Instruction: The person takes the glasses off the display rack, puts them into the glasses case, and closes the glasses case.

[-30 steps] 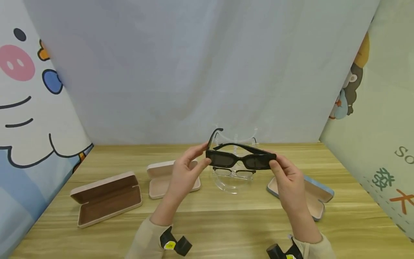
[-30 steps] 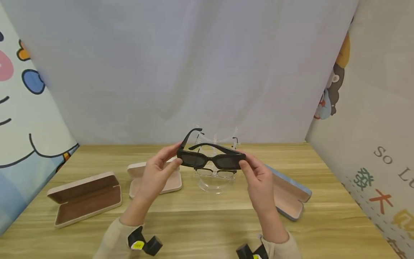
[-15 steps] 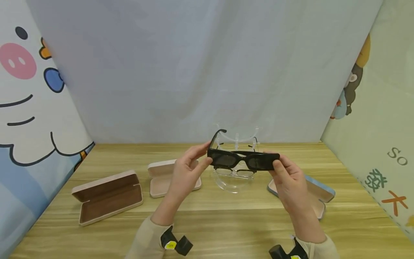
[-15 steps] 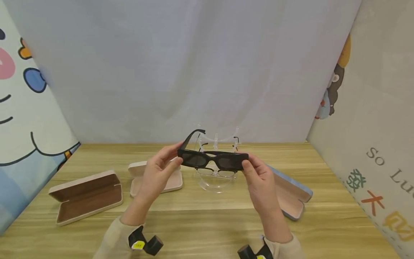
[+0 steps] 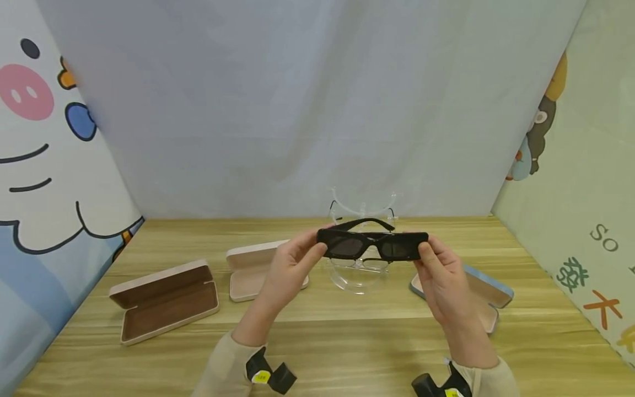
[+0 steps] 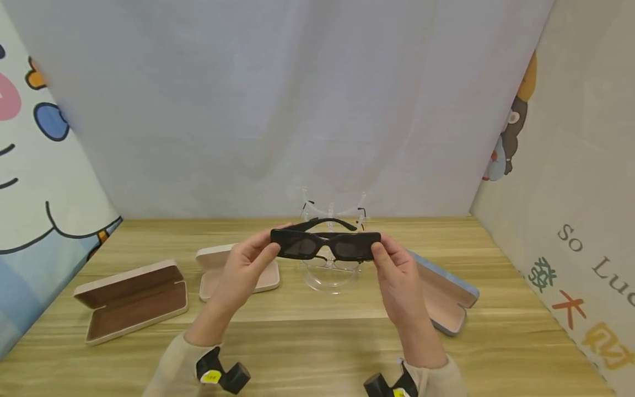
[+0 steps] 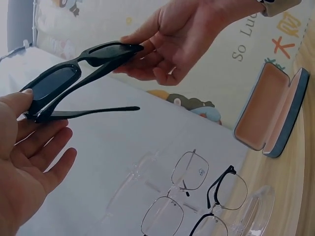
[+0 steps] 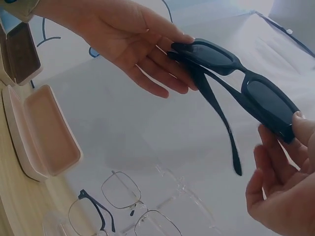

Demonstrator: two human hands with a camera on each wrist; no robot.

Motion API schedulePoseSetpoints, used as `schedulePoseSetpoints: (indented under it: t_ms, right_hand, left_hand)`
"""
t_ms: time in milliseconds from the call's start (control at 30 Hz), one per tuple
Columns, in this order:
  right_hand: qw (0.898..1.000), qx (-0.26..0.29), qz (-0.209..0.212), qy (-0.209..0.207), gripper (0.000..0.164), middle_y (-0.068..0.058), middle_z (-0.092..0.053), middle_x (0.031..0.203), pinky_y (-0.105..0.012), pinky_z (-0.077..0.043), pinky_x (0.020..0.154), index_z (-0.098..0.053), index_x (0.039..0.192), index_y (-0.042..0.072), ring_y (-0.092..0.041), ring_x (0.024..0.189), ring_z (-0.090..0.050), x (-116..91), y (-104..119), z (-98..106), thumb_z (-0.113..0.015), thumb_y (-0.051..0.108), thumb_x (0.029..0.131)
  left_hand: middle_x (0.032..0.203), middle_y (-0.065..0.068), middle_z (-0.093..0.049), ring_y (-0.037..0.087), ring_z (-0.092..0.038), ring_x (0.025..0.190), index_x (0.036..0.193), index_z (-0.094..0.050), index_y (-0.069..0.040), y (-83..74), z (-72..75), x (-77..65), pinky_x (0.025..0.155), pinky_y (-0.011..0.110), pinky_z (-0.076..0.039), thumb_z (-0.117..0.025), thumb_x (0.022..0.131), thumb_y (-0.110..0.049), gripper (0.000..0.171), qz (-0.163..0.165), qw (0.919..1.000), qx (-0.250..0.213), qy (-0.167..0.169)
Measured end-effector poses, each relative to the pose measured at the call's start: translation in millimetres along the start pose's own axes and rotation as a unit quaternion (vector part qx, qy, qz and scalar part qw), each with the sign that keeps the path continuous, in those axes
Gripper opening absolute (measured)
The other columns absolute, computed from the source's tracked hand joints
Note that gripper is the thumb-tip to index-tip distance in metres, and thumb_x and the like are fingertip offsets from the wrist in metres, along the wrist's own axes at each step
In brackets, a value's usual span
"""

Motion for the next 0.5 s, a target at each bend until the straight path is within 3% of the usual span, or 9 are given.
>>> schedulePoseSetpoints:
  t_ms: [200,333,500]
  right_hand:
    - [0.998,-0.066,-0.005,-0.005,0.032,0.006,-0.054,0.116,-0.031,-0.015,0.098,-0.062,0.112,0.012,-0.014,0.114,-0.034,0.0,0.5,-0.7,-0.035,0.007,0.098]
    - [0.999,-0.046,-0.009,-0.002,0.03,0.005,-0.055,0.109,-0.027,-0.021,0.098,-0.063,0.106,0.013,-0.012,0.108,-0.037,0.0,-1.9,-0.5,-0.035,0.006,0.098]
    - [1.0,-0.022,-0.009,-0.003,0.029,0.004,-0.057,0.104,-0.018,-0.036,0.086,-0.063,0.104,0.011,-0.008,0.094,-0.042,-1.2,-4.7,0.3,-0.035,0.006,0.097]
  left_hand:
    - [0.12,0.022,-0.056,0.008,-0.057,0.105,0.122,-0.053,0.006,1.5,-0.9,-1.7,0.093,0.03,-0.046,-0.05,0.094,-0.018,0.038,0.014,0.9995,-0.025,0.008]
    - [0.115,0.027,-0.057,0.009,-0.059,0.101,0.12,-0.053,0.008,3.7,-2.2,-2.4,0.094,0.031,-0.045,-0.05,0.094,-0.022,0.04,0.018,0.9985,-0.052,0.008]
    - [0.114,0.029,-0.056,0.009,-0.059,0.1,0.118,-0.053,0.01,4.6,-3.7,-2.6,0.093,0.031,-0.045,-0.05,0.093,-0.024,0.043,0.011,0.998,-0.063,0.006]
Point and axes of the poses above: each hand's wrist, its own x-axis towards the middle knuckle, its own z-axis out of the back of the hand, y = z × x, the point moved 3 cm from there along x, towards the middle knuckle
